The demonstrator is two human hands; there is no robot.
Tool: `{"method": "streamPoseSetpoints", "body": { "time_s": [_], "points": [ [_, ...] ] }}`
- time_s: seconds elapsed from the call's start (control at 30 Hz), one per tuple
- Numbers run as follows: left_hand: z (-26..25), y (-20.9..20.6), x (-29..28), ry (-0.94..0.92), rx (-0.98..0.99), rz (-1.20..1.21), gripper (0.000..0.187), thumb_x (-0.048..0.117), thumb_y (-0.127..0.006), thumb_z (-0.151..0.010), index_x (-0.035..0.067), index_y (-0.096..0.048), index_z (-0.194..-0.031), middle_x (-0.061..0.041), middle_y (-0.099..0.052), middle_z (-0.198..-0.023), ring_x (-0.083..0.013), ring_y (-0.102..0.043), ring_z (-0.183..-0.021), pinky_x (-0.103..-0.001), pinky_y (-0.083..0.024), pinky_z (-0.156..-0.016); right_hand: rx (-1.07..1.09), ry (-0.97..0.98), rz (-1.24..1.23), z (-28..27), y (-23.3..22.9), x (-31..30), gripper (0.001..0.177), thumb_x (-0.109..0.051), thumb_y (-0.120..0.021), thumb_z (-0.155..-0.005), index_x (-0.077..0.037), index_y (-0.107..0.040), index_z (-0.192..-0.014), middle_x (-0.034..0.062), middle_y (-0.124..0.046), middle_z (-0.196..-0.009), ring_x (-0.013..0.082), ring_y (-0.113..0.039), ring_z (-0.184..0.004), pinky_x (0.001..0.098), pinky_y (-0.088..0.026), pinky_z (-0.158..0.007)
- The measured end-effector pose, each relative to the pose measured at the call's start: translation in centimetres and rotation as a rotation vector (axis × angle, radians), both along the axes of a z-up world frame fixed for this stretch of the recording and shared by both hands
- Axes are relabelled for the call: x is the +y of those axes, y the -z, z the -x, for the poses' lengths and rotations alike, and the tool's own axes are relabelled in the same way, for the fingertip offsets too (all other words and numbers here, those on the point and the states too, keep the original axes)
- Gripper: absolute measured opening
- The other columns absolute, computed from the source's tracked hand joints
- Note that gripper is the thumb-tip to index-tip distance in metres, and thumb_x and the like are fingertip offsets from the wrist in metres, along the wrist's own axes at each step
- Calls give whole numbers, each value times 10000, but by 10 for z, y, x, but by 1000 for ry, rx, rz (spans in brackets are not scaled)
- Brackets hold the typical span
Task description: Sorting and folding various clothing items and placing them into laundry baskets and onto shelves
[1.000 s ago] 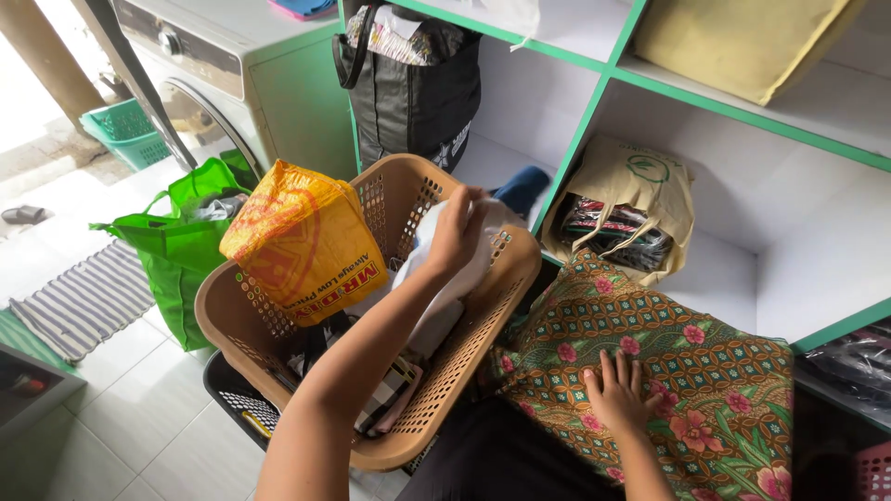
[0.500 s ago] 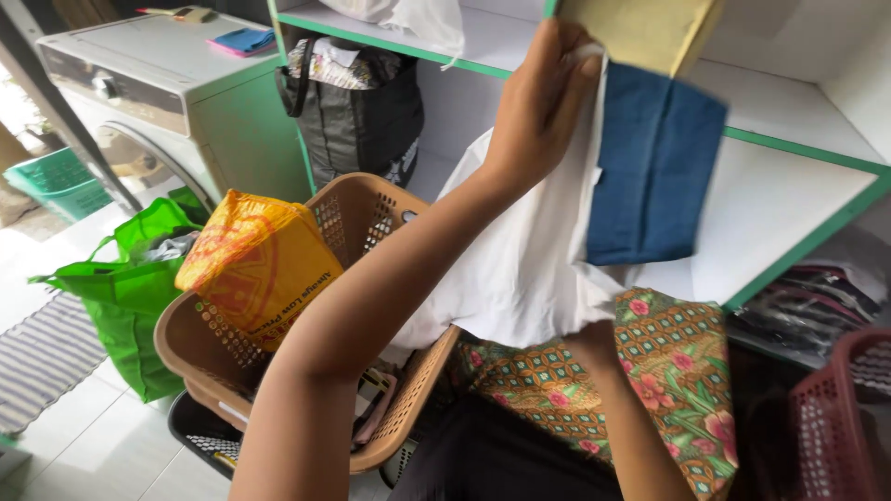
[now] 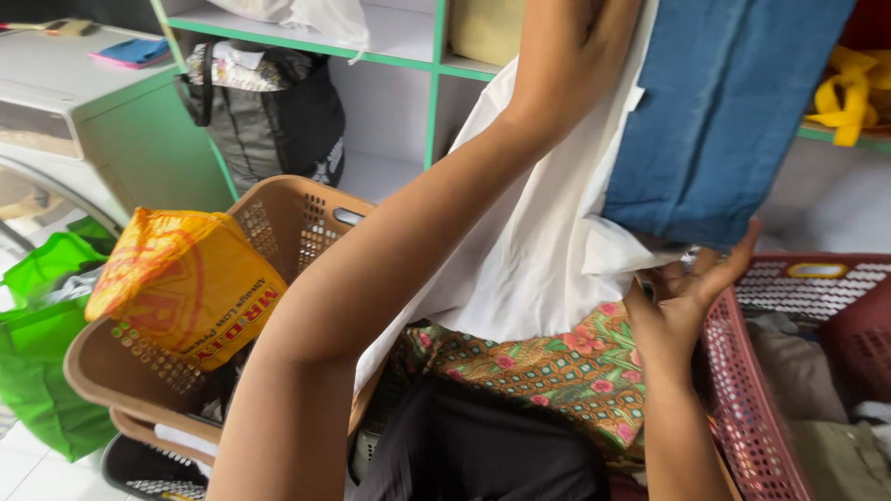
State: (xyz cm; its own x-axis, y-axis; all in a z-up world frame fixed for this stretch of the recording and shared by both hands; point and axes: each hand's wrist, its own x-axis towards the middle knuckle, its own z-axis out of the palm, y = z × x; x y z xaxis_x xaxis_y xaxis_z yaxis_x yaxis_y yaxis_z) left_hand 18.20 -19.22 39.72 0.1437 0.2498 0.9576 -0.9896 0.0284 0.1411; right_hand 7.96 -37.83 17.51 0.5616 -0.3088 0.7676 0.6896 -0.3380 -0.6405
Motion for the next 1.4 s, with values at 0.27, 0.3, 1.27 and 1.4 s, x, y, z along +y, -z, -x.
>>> {"method": "streamPoseSetpoints", "body": {
  "time_s": [0.27,0.3,1.27,1.4],
  "points": [
    [-6,-7,-71,-52,31,-10,360,302,-619,-816,33,-613,-577,8,-505,-446,-96,-369,-366,-269,-310,-363,215,-11,-1,47,6,-56,305,51,-651,-845,106,-648,-1144,153,-720,-1069,172,-669,-914,230,-509,-791],
    [-13,-4,-80,-152,101,-109,266,374,-667,-797,115,-700,-744,-26,-632,-659,-178,-529,-556,-340,-430,-534,275,93,22,53,7,-63,258,13,-688,-851,85,-683,-1099,97,-699,-937,117,-564,-754,216,-421,-657],
    [-213,304,156,378,819,-341,243,143,-502,-879,73,-627,-682,-31,-559,-643,-135,-509,-610,-255,-419,-600,308,200,855,78,50,83,425,-1,-666,-707,-148,-771,-1091,-1,-677,-831,229,-623,-629,348,-522,-598],
    [-198,429,226,-297,1136,-606,321,252,-569,-738,13,-752,-851,-182,-678,-752,-347,-603,-703,-406,-517,-697,430,-129,921,62,154,131,273,58,-649,-736,-56,-753,-961,47,-691,-764,179,-595,-597,310,-493,-676]
  ]
}}
